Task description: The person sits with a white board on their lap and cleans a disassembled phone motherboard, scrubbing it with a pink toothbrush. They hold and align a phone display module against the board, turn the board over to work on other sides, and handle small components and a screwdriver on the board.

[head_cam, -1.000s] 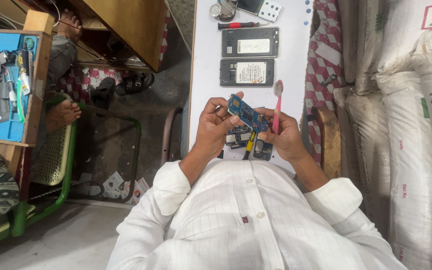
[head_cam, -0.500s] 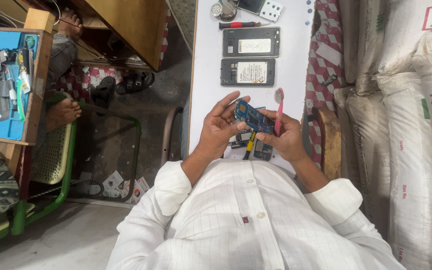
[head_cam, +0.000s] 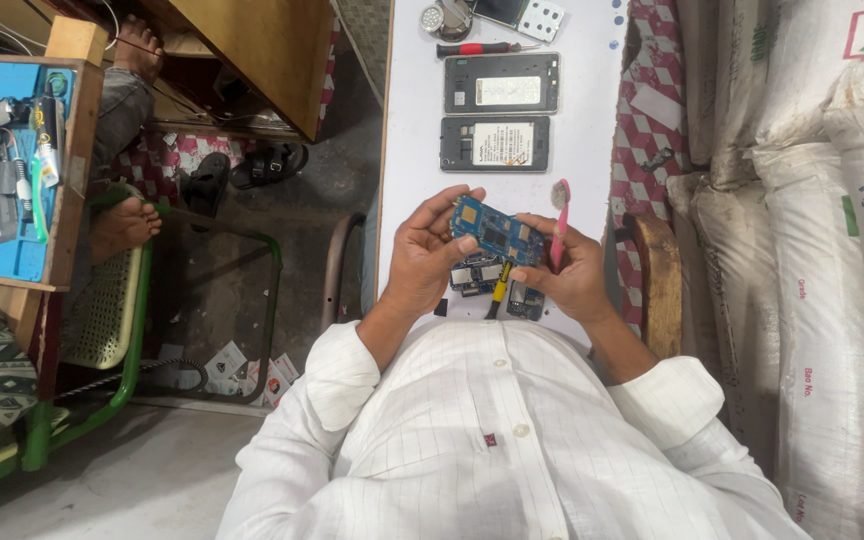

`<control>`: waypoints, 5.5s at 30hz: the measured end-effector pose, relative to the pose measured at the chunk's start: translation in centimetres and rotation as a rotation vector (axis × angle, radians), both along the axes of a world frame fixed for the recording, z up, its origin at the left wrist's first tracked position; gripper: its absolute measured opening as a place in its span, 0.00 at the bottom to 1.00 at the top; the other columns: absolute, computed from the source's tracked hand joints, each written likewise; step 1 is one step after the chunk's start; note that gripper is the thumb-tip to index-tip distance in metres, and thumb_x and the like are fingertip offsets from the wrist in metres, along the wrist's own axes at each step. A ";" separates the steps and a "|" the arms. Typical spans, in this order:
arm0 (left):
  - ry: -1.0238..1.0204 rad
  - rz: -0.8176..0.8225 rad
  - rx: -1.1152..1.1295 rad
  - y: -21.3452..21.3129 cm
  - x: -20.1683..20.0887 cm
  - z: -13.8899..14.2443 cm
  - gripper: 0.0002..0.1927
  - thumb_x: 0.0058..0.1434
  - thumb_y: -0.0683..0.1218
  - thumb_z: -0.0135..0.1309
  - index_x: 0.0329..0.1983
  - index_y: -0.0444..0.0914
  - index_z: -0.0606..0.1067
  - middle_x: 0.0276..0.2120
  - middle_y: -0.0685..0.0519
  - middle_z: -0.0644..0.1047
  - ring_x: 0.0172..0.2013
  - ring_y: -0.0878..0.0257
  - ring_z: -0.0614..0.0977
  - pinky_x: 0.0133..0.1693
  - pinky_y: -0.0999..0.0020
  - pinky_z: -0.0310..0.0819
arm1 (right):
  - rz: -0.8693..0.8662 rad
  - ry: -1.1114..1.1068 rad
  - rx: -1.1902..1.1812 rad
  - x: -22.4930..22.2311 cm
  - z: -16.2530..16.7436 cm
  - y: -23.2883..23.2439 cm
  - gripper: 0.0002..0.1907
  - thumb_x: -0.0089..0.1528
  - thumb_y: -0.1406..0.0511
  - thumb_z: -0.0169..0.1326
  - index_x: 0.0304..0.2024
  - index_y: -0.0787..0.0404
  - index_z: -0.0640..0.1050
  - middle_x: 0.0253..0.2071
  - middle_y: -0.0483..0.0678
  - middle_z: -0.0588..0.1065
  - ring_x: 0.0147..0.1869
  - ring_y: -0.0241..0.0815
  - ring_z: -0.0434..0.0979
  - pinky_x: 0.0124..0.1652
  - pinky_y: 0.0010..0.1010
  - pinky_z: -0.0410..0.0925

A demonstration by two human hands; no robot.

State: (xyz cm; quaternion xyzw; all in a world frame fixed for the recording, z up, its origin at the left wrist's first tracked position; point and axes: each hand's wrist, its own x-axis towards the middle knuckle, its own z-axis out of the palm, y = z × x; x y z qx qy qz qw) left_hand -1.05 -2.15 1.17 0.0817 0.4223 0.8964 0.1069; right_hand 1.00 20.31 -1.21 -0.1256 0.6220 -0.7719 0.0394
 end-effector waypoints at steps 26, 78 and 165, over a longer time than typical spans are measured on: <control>-0.029 -0.009 0.047 0.0 -0.1 -0.2 0.32 0.61 0.36 0.62 0.68 0.30 0.65 0.65 0.37 0.71 0.58 0.56 0.80 0.56 0.58 0.82 | -0.166 0.107 0.051 0.5 -0.3 -0.1 0.29 0.57 0.72 0.70 0.59 0.70 0.75 0.45 0.48 0.80 0.40 0.24 0.74 0.36 0.14 0.66; -0.114 0.054 -0.243 0.8 -0.1 -1.2 0.17 0.65 0.42 0.60 0.54 0.29 0.75 0.40 0.43 0.83 0.37 0.61 0.86 0.41 0.68 0.86 | -0.146 -0.026 0.162 0.1 -2.1 0.4 0.09 0.66 0.64 0.61 0.37 0.65 0.80 0.29 0.39 0.77 0.31 0.25 0.70 0.33 0.19 0.64; 0.231 0.057 -0.571 1.2 1.2 0.2 0.15 0.67 0.40 0.60 0.56 0.33 0.78 0.39 0.49 0.83 0.38 0.68 0.84 0.36 0.76 0.79 | 0.021 -0.399 -0.274 -0.5 -2.3 0.4 0.09 0.68 0.67 0.56 0.48 0.67 0.80 0.30 0.43 0.74 0.26 0.28 0.65 0.26 0.18 0.58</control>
